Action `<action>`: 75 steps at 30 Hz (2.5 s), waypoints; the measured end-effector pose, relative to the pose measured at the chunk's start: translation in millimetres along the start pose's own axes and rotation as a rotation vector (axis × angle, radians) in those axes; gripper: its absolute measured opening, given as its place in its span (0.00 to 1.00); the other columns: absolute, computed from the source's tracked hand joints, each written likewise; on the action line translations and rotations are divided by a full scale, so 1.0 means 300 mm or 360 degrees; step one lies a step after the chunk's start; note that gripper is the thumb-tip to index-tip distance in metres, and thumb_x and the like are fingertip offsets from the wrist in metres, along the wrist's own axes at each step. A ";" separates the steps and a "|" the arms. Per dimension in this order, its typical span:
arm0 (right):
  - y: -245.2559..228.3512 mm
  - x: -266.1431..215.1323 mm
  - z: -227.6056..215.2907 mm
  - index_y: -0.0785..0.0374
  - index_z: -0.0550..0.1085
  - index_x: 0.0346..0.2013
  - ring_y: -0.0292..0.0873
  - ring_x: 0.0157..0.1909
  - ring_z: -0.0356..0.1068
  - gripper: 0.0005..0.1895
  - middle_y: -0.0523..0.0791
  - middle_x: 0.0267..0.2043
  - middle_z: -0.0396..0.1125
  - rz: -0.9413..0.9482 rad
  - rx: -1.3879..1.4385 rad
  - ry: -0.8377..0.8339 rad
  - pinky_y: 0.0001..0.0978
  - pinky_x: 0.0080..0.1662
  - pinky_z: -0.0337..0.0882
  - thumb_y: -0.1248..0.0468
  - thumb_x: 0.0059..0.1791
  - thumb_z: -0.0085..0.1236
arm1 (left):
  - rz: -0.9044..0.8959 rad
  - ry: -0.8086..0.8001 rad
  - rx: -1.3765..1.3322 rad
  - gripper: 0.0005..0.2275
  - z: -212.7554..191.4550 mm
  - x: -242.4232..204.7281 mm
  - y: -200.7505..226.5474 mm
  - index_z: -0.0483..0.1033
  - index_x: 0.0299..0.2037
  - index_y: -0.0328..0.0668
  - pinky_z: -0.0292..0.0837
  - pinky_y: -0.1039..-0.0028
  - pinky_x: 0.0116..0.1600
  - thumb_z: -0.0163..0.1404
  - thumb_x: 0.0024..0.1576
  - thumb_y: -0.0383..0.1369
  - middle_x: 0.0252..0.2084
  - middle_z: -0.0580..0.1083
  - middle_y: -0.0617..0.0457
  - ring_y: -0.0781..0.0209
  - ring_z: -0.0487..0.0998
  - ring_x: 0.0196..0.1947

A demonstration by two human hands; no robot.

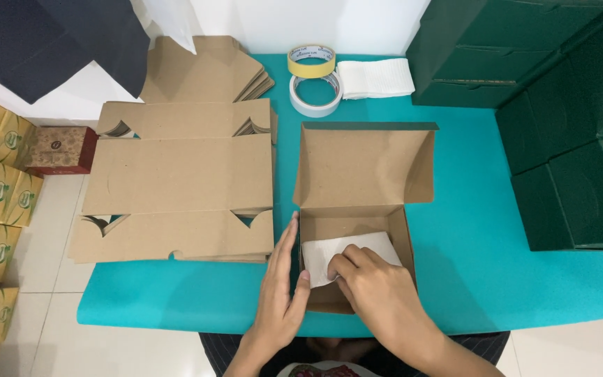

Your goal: The person assembles a small cardboard box by folding the flaps of a flat die-cut piece and tucking them into slots to form a rectangular container. They then place a white paper insert inside and close the box with a decorative lid.

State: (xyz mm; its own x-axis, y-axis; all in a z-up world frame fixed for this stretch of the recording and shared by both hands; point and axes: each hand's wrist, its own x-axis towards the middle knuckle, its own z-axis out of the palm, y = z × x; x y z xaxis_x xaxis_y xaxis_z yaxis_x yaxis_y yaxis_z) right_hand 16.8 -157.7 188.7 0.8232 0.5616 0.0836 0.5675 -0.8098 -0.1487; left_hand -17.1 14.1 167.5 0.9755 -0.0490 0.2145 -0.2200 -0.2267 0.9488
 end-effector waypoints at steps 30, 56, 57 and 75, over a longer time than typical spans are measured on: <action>0.245 -0.067 -0.240 0.59 0.65 0.61 0.41 0.46 0.77 0.22 0.48 0.54 0.70 0.0508 0.0764 0.0699 0.28 0.50 0.72 0.64 0.52 0.51 | 0.0550 0.0584 0.0743 0.14 -0.069 0.171 0.187 0.71 0.59 0.37 0.69 0.72 0.54 0.41 0.64 0.22 0.47 0.71 0.47 0.58 0.75 0.46; 0.171 -0.219 -0.077 0.62 0.71 0.55 0.48 0.67 0.65 0.24 0.54 0.65 0.64 0.0278 0.1165 0.0665 0.28 0.51 0.74 0.80 0.47 0.40 | 0.0247 0.0167 0.0240 0.19 -0.033 -0.078 0.019 0.67 0.60 0.38 0.79 0.71 0.56 0.47 0.57 0.26 0.54 0.69 0.42 0.54 0.74 0.52; 0.171 -0.223 -0.070 0.62 0.71 0.55 0.48 0.67 0.65 0.24 0.54 0.65 0.64 0.0277 0.1166 0.0662 0.28 0.51 0.74 0.80 0.47 0.40 | 0.0245 0.0169 0.0240 0.19 -0.033 -0.079 0.016 0.67 0.60 0.38 0.79 0.71 0.56 0.47 0.57 0.26 0.54 0.69 0.42 0.54 0.74 0.52; 0.173 -0.240 -0.071 0.71 0.65 0.60 0.56 0.73 0.55 0.37 0.62 0.71 0.52 -0.0063 0.1154 0.0522 0.46 0.69 0.56 0.42 0.55 0.26 | 0.0226 -0.0026 0.0254 0.28 -0.064 -0.108 -0.011 0.61 0.65 0.37 0.66 0.61 0.61 0.36 0.63 0.52 0.62 0.65 0.41 0.47 0.69 0.61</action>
State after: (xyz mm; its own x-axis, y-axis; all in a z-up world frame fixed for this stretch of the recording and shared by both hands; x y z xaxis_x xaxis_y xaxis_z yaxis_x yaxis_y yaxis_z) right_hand -12.6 -243.8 196.0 0.8293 0.4176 0.3712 0.5375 -0.4147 -0.7343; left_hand -48.1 35.1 161.8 0.9350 -0.1065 0.3382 -0.3531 -0.3677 0.8603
